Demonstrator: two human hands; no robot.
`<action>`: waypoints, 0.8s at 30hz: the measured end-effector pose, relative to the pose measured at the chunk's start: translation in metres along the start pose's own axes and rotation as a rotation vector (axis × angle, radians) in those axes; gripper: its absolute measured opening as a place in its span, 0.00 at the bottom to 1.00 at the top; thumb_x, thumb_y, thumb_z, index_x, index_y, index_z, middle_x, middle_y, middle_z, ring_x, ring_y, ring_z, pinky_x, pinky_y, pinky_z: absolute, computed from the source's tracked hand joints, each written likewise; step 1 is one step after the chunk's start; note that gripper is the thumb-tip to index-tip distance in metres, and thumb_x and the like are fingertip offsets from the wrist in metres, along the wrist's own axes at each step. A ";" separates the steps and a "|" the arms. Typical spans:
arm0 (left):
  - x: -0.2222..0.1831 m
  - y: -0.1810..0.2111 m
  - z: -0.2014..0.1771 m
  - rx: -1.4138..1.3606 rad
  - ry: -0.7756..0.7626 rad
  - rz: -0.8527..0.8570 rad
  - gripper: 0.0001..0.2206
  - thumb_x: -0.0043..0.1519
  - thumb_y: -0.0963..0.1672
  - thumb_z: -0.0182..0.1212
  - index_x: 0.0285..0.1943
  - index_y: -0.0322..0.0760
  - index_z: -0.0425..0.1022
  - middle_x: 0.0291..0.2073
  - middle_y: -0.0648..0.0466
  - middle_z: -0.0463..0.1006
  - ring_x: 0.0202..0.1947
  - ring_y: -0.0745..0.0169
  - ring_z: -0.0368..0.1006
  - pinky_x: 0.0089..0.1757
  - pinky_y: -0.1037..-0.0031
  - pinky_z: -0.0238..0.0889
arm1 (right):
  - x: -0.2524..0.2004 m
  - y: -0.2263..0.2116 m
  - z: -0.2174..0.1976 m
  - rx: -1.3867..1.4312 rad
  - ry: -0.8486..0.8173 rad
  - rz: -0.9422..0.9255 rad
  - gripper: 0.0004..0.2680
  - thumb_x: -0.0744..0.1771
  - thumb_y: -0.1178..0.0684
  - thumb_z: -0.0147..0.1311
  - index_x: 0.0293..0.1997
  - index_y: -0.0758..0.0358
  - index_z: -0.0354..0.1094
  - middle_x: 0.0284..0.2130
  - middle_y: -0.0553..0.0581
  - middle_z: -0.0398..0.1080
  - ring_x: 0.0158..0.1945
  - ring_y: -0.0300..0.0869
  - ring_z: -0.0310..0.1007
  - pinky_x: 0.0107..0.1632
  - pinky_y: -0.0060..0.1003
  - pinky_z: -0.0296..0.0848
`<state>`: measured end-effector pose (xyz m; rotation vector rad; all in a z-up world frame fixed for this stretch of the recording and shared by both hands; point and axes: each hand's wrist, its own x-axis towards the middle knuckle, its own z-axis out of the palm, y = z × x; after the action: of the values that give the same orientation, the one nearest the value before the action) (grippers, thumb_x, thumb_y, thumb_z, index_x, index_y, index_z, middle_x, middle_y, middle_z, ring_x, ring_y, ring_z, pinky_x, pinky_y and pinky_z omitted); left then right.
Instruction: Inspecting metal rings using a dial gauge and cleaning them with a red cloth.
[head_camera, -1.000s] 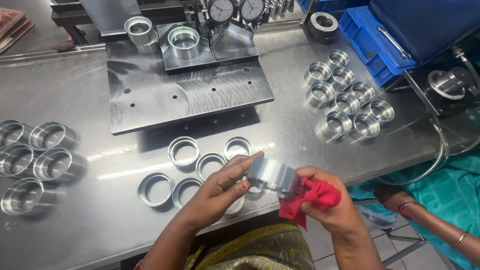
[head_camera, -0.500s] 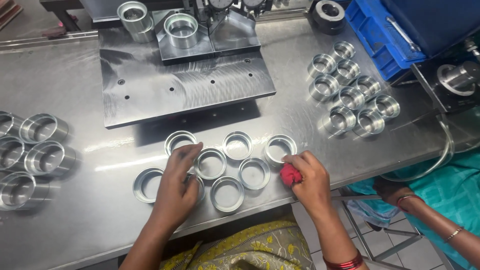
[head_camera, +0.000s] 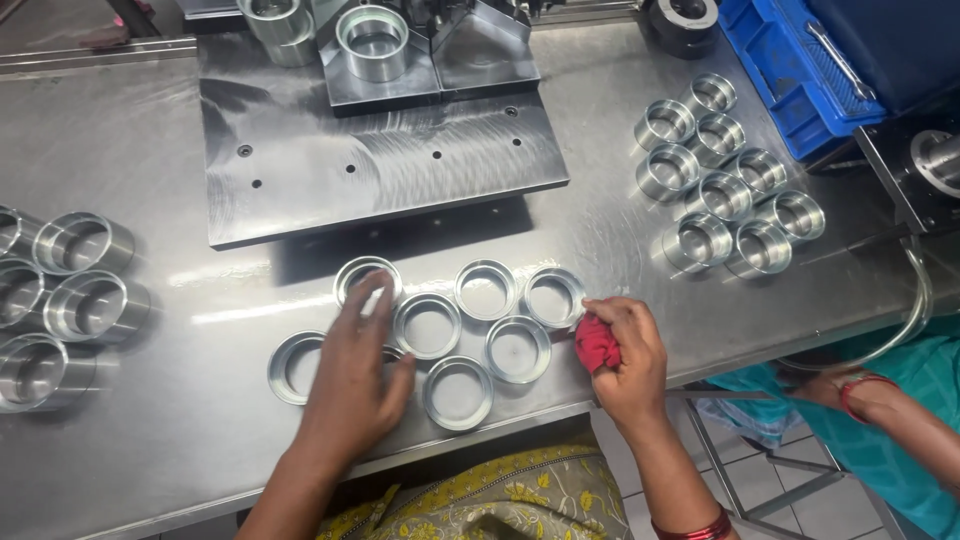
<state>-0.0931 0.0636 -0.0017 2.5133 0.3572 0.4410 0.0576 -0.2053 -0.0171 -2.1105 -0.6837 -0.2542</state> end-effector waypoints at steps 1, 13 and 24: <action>0.005 0.005 0.000 -0.042 -0.052 0.038 0.36 0.56 0.44 0.61 0.76 0.29 0.54 0.74 0.40 0.50 0.70 0.35 0.53 0.62 0.49 0.52 | 0.001 -0.002 0.001 -0.016 -0.040 0.005 0.18 0.60 0.67 0.52 0.54 0.59 0.73 0.45 0.59 0.70 0.50 0.48 0.75 0.52 0.38 0.73; 0.026 0.001 0.045 0.177 -0.135 0.295 0.36 0.60 0.62 0.52 0.76 0.49 0.61 0.79 0.42 0.48 0.79 0.39 0.40 0.69 0.46 0.39 | -0.001 0.041 0.012 -0.084 -0.315 -0.126 0.27 0.54 0.67 0.47 0.59 0.50 0.72 0.65 0.70 0.61 0.64 0.59 0.66 0.65 0.47 0.63; 0.010 -0.008 0.028 0.259 -0.127 0.205 0.37 0.58 0.62 0.53 0.77 0.55 0.59 0.78 0.41 0.49 0.80 0.42 0.40 0.69 0.48 0.39 | 0.037 0.220 0.027 -0.283 -0.463 -0.231 0.22 0.57 0.56 0.62 0.57 0.60 0.74 0.54 0.60 0.73 0.54 0.49 0.77 0.71 0.40 0.65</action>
<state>-0.0749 0.0601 -0.0264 2.8289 0.1129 0.3287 0.2087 -0.2714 -0.1697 -2.3858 -1.2280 0.0208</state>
